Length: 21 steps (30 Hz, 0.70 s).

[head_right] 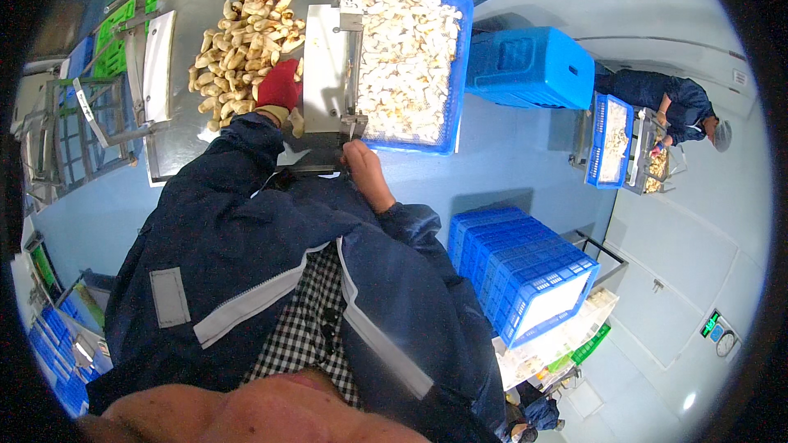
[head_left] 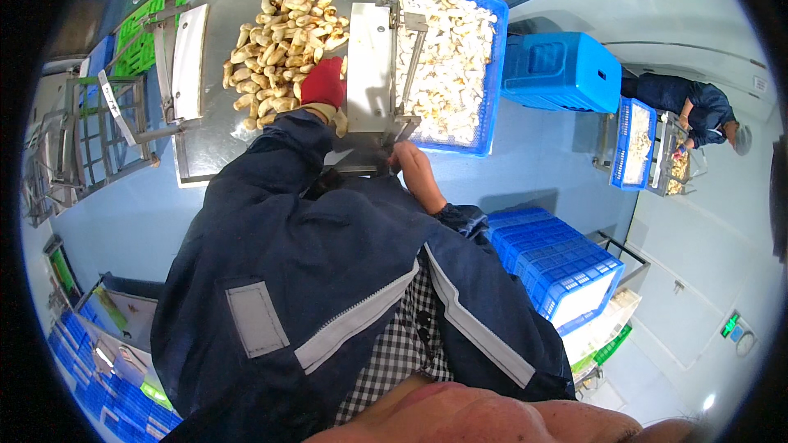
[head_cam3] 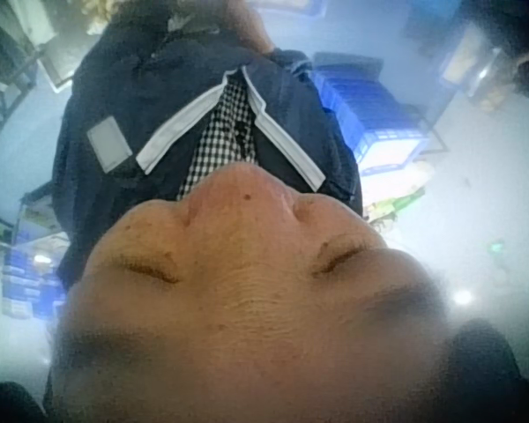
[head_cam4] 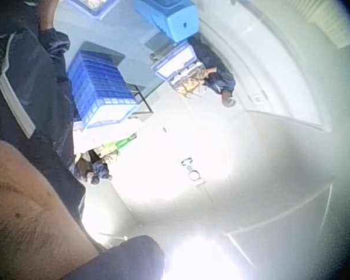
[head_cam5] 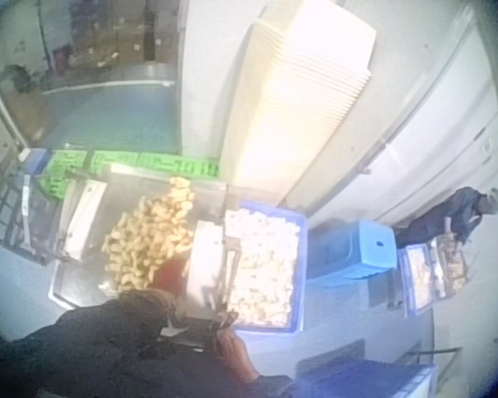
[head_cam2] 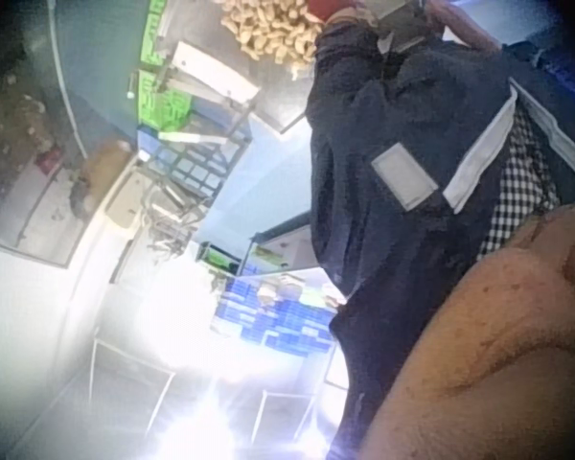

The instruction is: The person slices pieces of ginger using a hand-operated slicer, then gathers the sliced pieces and places them into a blue crate.

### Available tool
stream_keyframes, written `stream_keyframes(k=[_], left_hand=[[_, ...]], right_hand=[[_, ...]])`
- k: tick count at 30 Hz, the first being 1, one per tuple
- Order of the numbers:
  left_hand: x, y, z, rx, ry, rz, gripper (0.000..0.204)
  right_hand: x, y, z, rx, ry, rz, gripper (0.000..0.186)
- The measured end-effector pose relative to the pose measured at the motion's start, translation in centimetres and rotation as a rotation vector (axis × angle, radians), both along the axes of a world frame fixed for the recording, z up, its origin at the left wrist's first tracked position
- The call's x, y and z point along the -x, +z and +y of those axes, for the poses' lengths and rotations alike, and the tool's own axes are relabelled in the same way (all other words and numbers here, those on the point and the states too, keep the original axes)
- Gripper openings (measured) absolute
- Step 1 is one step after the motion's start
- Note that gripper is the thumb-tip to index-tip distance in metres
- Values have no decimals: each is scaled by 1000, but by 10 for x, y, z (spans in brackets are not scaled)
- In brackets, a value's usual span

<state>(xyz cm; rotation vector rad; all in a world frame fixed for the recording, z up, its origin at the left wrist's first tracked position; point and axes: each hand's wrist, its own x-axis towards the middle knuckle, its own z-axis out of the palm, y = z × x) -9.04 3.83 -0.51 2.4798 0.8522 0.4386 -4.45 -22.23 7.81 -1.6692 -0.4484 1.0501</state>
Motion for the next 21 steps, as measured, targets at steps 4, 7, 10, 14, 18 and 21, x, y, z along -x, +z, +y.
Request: stream_keyframes(k=[4, 7, 10, 14, 18, 21], left_hand=[[-22, 47, -15, 331, 202, -30, 21], [-37, 44, -19, 767, 240, -153, 25], [-73, 11, -32, 1223, 232, -306, 25], [-83, -8, -37, 1142, 323, -246, 21], [-85, -12, -34, 574, 102, -10, 27], [-82, -9, -32, 492, 63, 35, 28]], right_hand=[[-4, 4, -4, 12, -20, 3, 31], [-4, 5, -2, 23, -2, -25, 32], [-3, 3, 3, 3, -65, 60, 32], [-4, 15, 3, -37, -73, 57, 31], [-9, 13, 2, -58, -74, 97, 31], [-7, 21, 3, -18, -44, 72, 32]])
